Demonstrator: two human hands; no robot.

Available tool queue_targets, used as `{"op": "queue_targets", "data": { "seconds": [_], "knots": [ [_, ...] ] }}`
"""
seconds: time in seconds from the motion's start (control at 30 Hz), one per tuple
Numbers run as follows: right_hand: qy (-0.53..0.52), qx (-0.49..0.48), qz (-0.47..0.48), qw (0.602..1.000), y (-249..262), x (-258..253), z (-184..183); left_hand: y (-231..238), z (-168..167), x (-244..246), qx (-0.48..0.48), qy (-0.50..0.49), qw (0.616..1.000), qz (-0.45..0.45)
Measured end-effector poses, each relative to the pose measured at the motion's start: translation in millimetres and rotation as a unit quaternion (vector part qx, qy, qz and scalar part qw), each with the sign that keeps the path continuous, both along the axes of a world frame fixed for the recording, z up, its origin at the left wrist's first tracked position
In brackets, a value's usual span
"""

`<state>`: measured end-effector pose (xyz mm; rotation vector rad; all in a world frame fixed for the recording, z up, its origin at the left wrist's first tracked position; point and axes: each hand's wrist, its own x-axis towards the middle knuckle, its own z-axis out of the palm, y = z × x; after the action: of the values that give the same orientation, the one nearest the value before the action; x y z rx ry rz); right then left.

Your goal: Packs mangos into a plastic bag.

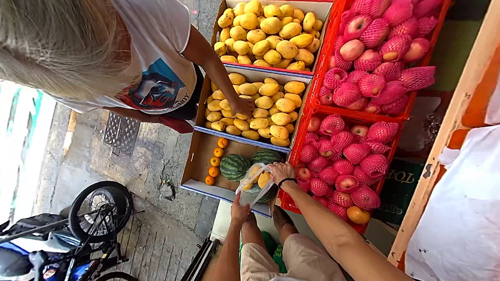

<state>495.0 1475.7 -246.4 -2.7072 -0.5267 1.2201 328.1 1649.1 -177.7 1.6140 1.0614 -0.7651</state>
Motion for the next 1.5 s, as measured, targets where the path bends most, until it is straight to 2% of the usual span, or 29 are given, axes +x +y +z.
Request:
{"op": "queue_targets", "data": {
  "seconds": [0.13, 0.27, 0.33, 0.4, 0.5, 0.7, 0.93, 1.13, 1.5],
  "knots": [
    [-0.002, 0.001, -0.004, 1.0, -0.3, -0.7, 3.7, -1.0, 0.4, -2.0, 0.009, -0.005, 1.0, -0.01],
    [0.0, 0.035, -0.002, 0.999, -3.2, 0.4, 11.7, 3.8, -1.1, -1.2, 0.048, -0.04, 0.994, -0.085],
    [0.012, 0.051, -0.007, 0.999, -4.5, 2.2, 13.5, 8.3, -4.0, 1.0, 0.051, -0.068, 0.994, -0.068],
    [0.022, 0.065, -0.026, 0.997, -6.7, 2.8, 13.3, 11.8, -4.3, 3.8, 0.033, -0.08, 0.996, -0.014],
    [0.047, 0.083, -0.087, 0.992, -8.0, 13.9, 21.4, 18.6, -2.8, 14.5, -0.009, -0.081, 0.996, 0.041],
    [0.076, 0.081, -0.108, 0.988, -8.3, 20.0, 20.1, 27.4, -1.4, 42.4, -0.007, -0.047, 0.998, -0.031],
    [0.092, 0.089, -0.107, 0.986, -8.4, 21.2, 22.1, 29.7, -4.2, 46.5, -0.016, -0.042, 0.999, -0.023],
    [0.073, 0.103, -0.107, 0.986, -9.5, 18.2, 8.5, 30.1, -3.3, 45.1, -0.027, -0.04, 0.999, -0.006],
    [0.063, 0.139, -0.111, 0.982, -12.9, 17.1, 19.2, 32.9, -4.5, 50.3, -0.035, -0.033, 0.999, 0.001]
  ]
}}
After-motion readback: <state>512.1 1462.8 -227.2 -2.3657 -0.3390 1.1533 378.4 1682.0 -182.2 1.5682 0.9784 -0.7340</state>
